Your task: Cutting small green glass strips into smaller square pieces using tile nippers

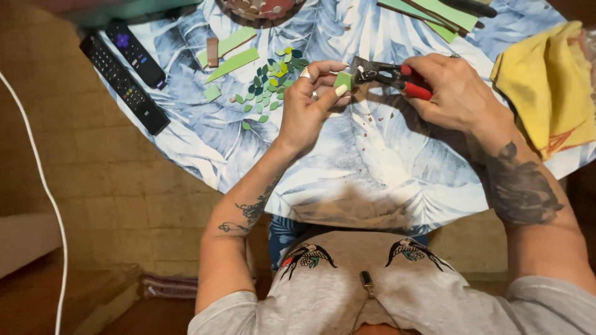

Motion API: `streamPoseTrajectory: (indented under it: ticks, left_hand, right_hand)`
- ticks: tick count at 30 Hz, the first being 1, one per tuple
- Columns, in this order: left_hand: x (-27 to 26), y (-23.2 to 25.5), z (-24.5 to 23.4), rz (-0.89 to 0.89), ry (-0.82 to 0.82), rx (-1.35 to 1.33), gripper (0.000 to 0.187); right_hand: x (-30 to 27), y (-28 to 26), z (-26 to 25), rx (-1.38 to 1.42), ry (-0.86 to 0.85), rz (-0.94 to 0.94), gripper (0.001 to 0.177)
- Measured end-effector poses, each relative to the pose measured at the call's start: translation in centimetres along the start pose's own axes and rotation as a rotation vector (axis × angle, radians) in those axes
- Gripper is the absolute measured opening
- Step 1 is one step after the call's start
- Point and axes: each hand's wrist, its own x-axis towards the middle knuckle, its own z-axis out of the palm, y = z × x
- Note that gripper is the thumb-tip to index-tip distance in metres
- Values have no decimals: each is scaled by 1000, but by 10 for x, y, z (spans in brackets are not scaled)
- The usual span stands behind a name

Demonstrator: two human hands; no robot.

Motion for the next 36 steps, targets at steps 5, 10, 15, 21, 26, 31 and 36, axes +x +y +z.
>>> streamPoseTrajectory:
  ticks: [5, 10, 15, 21, 26, 31, 36]
  left_hand:
    - [-2, 3, 6, 58, 24, 8, 19]
    - [-3, 1, 7, 84, 16, -4, 19]
    - [-4, 3, 6, 96, 0, 30, 20]
    - [-4, 3, 6, 93, 2, 45, 20]
    - [-6, -1, 6, 77, -30, -125, 27]
    - [-1, -20, 1, -115, -149, -532, 37]
    - [-1, -22, -2, -170, -204, -706, 38]
  right_hand:
    - [0, -1, -4, 13, -34, 18, 33]
    - [-1, 2, -2, 6, -27, 3, 34]
    - [-1, 4, 2, -16, -25, -19, 44]
    - [0, 1, 1, 21, -20, -30, 31]
    - [-1, -1, 1, -13, -53, 40, 23]
    - [-2, 0, 1, -66, -52, 64, 24]
    - [-2, -4, 3, -161, -63, 49, 22]
